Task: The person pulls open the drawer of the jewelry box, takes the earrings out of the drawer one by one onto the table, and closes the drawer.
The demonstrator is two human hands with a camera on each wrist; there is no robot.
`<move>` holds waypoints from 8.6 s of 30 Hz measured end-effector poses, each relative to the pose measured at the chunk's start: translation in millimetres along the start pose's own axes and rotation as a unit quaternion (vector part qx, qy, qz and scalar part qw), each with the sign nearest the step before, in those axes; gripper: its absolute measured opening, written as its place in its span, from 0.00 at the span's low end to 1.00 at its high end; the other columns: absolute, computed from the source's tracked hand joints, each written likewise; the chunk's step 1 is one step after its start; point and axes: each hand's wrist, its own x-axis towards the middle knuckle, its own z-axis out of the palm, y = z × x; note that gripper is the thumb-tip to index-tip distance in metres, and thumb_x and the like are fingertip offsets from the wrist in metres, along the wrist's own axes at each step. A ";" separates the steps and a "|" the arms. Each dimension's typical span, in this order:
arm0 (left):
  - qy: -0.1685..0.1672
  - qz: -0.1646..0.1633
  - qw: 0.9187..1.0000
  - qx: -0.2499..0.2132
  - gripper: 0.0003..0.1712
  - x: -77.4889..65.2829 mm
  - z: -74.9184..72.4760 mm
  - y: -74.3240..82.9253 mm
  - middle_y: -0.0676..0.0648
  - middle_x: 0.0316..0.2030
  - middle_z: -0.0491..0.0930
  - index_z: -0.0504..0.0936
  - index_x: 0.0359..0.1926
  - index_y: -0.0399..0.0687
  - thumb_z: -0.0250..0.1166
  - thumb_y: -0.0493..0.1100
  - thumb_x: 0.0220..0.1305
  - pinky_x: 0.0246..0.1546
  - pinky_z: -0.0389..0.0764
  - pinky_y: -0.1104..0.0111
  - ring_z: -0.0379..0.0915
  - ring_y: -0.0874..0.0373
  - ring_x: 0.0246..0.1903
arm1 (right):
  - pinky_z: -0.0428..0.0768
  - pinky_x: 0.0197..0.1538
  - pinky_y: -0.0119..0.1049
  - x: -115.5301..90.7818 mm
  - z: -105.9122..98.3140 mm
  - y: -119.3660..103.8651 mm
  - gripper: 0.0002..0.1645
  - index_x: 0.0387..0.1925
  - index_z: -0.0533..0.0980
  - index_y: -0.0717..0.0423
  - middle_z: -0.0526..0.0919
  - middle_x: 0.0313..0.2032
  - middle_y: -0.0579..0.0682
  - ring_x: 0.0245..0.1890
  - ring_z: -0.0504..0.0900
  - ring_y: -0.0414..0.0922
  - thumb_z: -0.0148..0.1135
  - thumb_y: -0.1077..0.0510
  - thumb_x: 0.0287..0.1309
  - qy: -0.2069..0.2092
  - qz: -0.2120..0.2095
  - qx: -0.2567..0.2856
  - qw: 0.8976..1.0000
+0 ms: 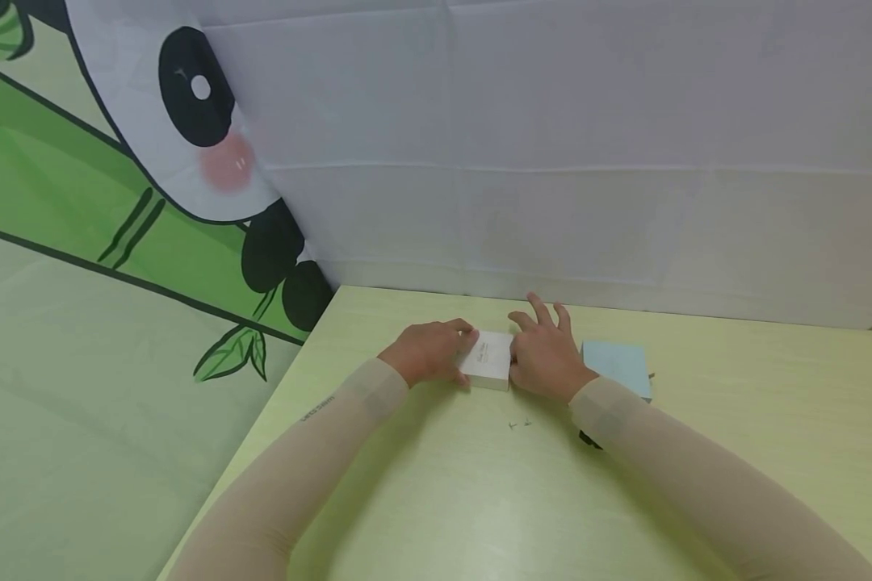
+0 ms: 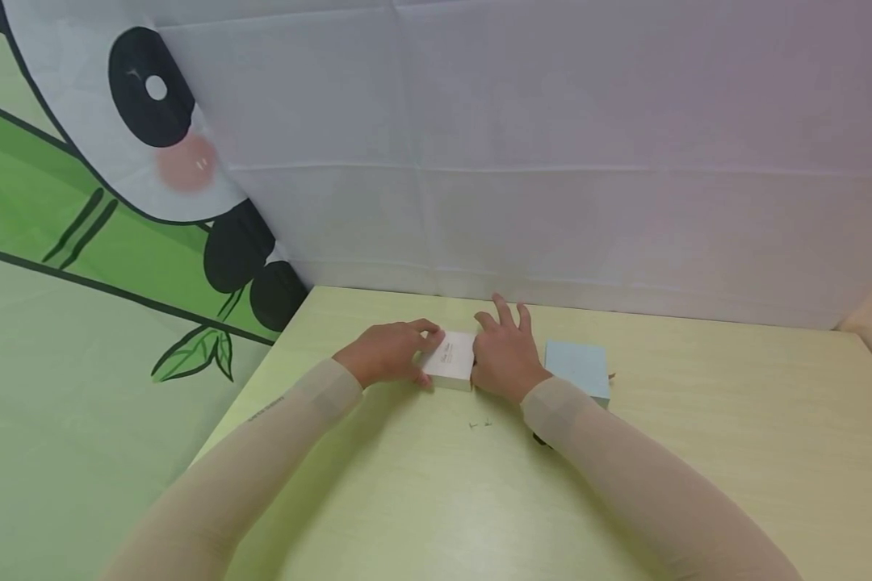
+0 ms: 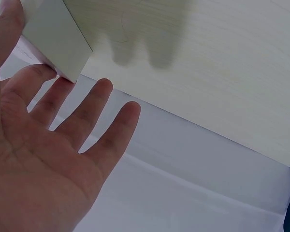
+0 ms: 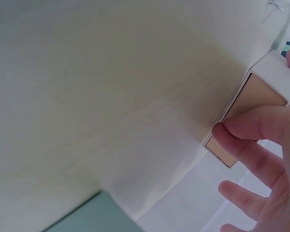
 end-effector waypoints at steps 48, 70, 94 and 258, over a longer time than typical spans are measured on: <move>-0.004 0.016 1.000 -0.013 0.61 -16.0 -2.2 0.4 0.51 0.92 0.69 0.66 0.95 0.56 0.84 0.67 0.72 0.77 0.88 0.47 0.78 0.46 0.85 | 0.57 0.89 0.84 -18.5 1.2 -8.5 0.08 0.36 0.99 0.44 0.83 0.81 0.58 0.95 0.57 0.71 0.78 0.54 0.71 0.011 0.037 0.032 0.999; -0.011 0.015 0.999 -0.036 0.60 -12.1 6.4 -4.8 0.52 0.93 0.67 0.65 0.95 0.58 0.84 0.66 0.73 0.80 0.84 0.43 0.73 0.44 0.88 | 0.58 0.87 0.83 -46.4 -13.2 6.6 0.11 0.51 0.96 0.47 0.79 0.83 0.62 0.94 0.57 0.72 0.78 0.53 0.72 0.016 0.062 0.040 0.997; 0.010 0.015 0.996 -0.091 0.64 -5.9 18.3 -11.7 0.50 0.95 0.63 0.63 0.96 0.54 0.86 0.64 0.71 0.91 0.72 0.44 0.63 0.43 0.93 | 0.55 0.86 0.85 -101.4 -49.3 52.3 0.13 0.53 0.96 0.46 0.77 0.84 0.63 0.94 0.55 0.74 0.79 0.52 0.70 0.034 0.108 0.051 0.992; 0.014 0.082 0.996 0.016 0.58 64.3 -28.0 165.1 0.56 0.77 0.83 0.74 0.90 0.60 0.83 0.75 0.68 0.71 0.89 0.61 0.84 0.59 0.70 | 0.48 0.76 0.91 -157.1 -35.9 141.6 0.03 0.41 0.98 0.46 0.80 0.80 0.71 0.89 0.46 0.88 0.82 0.55 0.70 0.004 0.232 0.161 0.959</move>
